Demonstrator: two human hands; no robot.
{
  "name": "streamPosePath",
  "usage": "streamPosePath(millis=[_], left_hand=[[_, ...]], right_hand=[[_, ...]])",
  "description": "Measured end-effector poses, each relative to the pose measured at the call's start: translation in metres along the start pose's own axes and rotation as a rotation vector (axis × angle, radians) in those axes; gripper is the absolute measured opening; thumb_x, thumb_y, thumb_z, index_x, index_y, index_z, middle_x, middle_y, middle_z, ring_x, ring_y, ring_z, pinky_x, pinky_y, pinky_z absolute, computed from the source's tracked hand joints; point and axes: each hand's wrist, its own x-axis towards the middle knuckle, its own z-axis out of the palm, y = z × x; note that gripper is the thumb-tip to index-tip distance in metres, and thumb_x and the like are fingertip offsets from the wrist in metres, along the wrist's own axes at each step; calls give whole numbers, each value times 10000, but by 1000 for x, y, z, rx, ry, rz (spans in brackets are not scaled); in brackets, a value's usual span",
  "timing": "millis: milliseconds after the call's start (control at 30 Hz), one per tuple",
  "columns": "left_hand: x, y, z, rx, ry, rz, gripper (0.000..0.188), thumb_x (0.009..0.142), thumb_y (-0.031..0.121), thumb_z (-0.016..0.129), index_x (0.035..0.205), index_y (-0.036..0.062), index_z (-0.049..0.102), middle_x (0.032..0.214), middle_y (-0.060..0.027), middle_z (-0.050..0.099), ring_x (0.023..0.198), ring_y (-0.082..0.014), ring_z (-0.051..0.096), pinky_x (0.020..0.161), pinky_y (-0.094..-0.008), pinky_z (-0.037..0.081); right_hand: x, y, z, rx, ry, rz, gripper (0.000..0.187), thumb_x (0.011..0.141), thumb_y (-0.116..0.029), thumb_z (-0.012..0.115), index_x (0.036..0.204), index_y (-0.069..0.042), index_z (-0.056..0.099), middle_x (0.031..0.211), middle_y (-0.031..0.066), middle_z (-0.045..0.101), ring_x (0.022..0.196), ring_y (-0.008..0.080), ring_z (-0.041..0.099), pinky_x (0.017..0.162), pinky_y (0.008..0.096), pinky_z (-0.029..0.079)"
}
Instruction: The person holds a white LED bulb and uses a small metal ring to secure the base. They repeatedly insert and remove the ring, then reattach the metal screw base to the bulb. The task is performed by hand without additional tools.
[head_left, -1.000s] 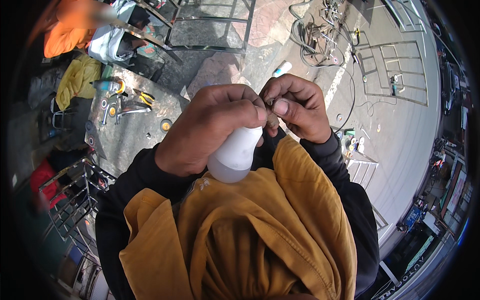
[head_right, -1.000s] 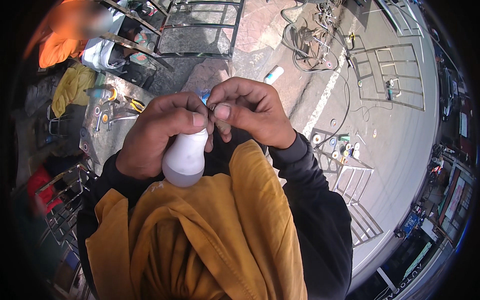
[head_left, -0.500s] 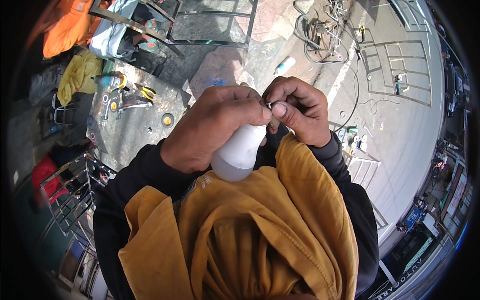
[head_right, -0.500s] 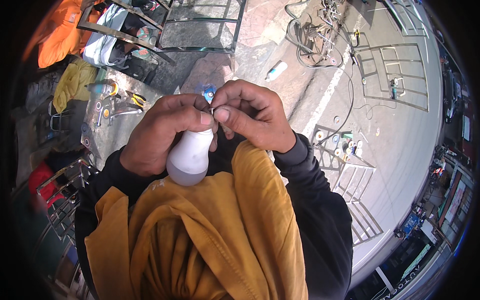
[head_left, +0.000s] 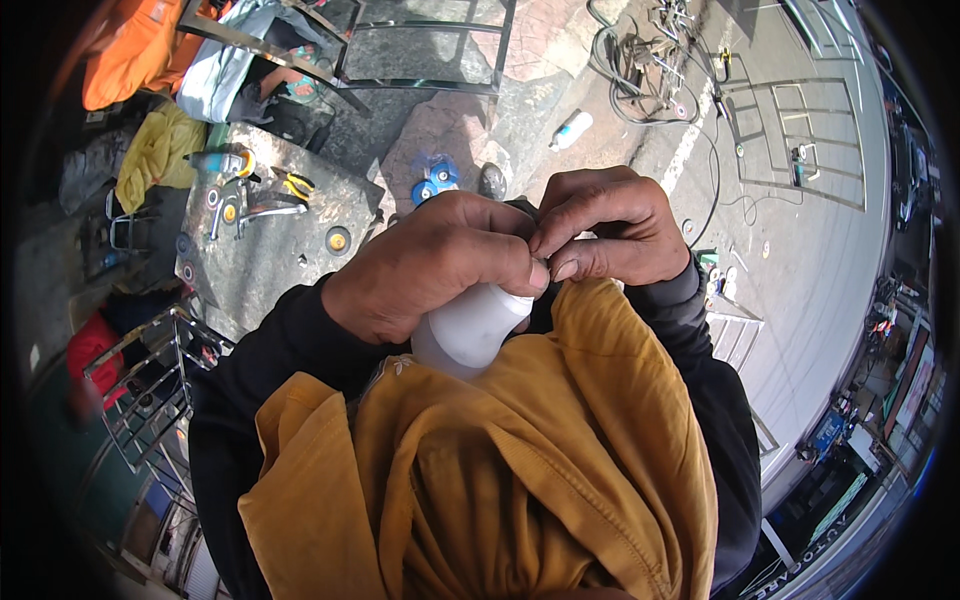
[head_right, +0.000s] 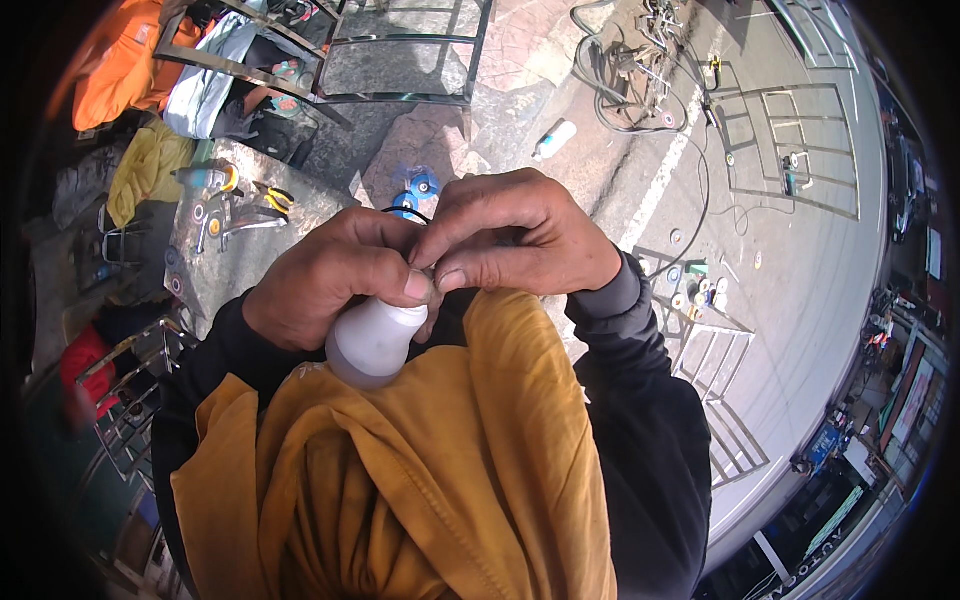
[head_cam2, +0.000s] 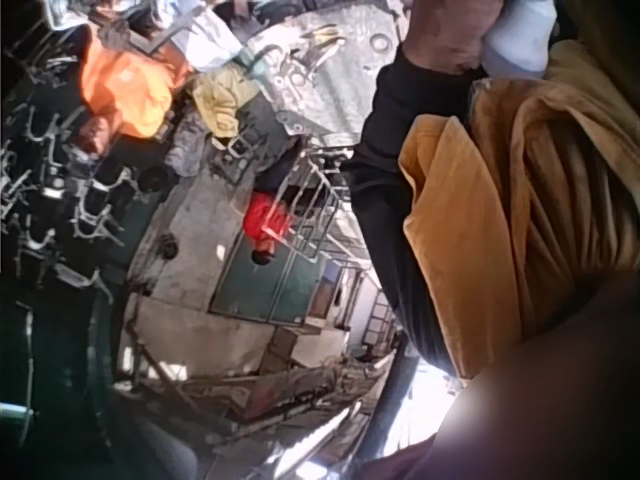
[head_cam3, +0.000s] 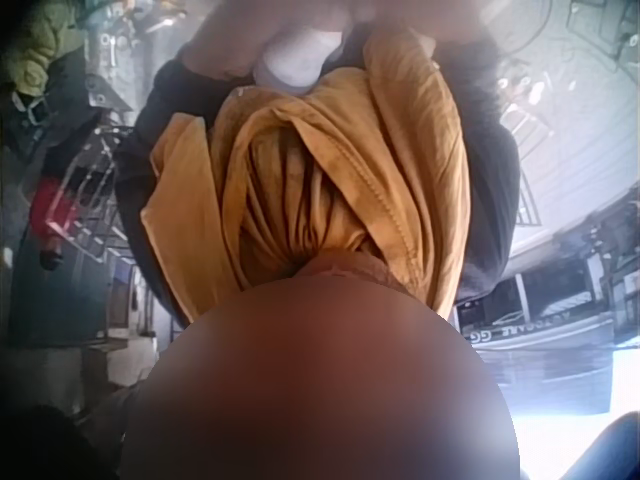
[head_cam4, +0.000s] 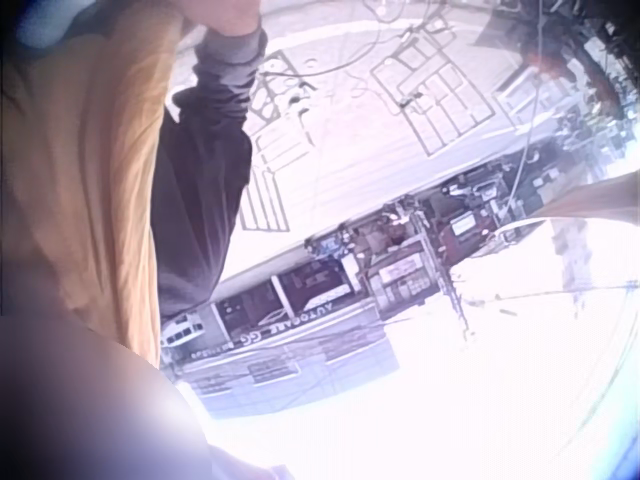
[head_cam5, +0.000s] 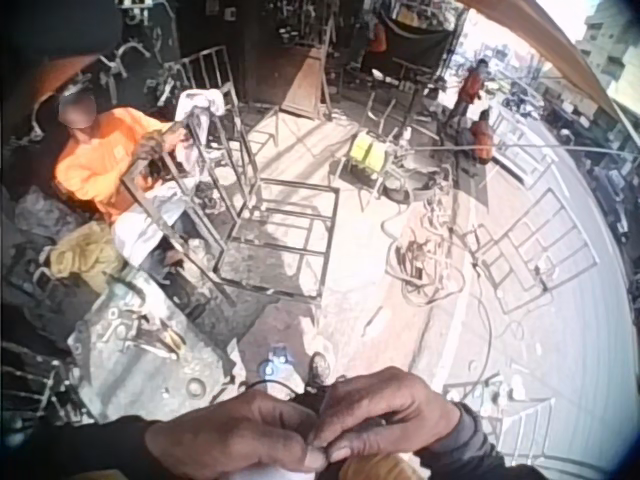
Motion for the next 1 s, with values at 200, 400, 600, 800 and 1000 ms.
streamPosePath(millis=[200, 400, 600, 800, 1000], left_hand=[[1, -5, -6, -93, -15, -20, 237, 775, 216, 679, 875, 2, 662, 802, -50, 643, 689, -114, 593, 629, -250, 460], [2, -9, -7, -70, -19, 22, 218, 804, 179, 644, 879, -25, 647, 767, -117, 669, 658, -182, 648, 638, -289, 518], [0, -6, -5, -46, 38, 65, 203, 817, 172, 626, 871, -23, 639, 770, -118, 660, 655, -183, 646, 630, -294, 516], [6, -6, 0, -42, 53, 116, 232, 843, 213, 618, 804, -12, 657, 742, -74, 638, 634, -143, 604, 606, -274, 474], [7, -5, 4, -136, 90, 103, 229, 851, 189, 604, 802, -29, 655, 738, -106, 641, 620, -169, 630, 590, -295, 501]], right_hand=[[2, 0, 4, 77, 61, 126, 196, 737, -87, 831, 878, -15, 717, 820, 100, 701, 728, 209, 639, 633, 317, 485], [1, 3, 0, 61, -4, 112, 249, 695, -76, 860, 869, -15, 693, 805, 101, 699, 730, 206, 639, 637, 310, 486], [-1, 33, 14, 471, 187, 4, 212, 762, -66, 823, 914, -15, 685, 934, 72, 645, 785, 138, 619, 688, 269, 502], [-11, 54, 34, 856, 333, 81, 253, 765, -125, 828, 922, -7, 668, 909, 71, 588, 674, 97, 539, 571, 204, 457], [-13, 58, 42, 919, 393, 76, 242, 782, -104, 811, 936, 5, 660, 906, 73, 594, 636, 95, 539, 570, 218, 484]])
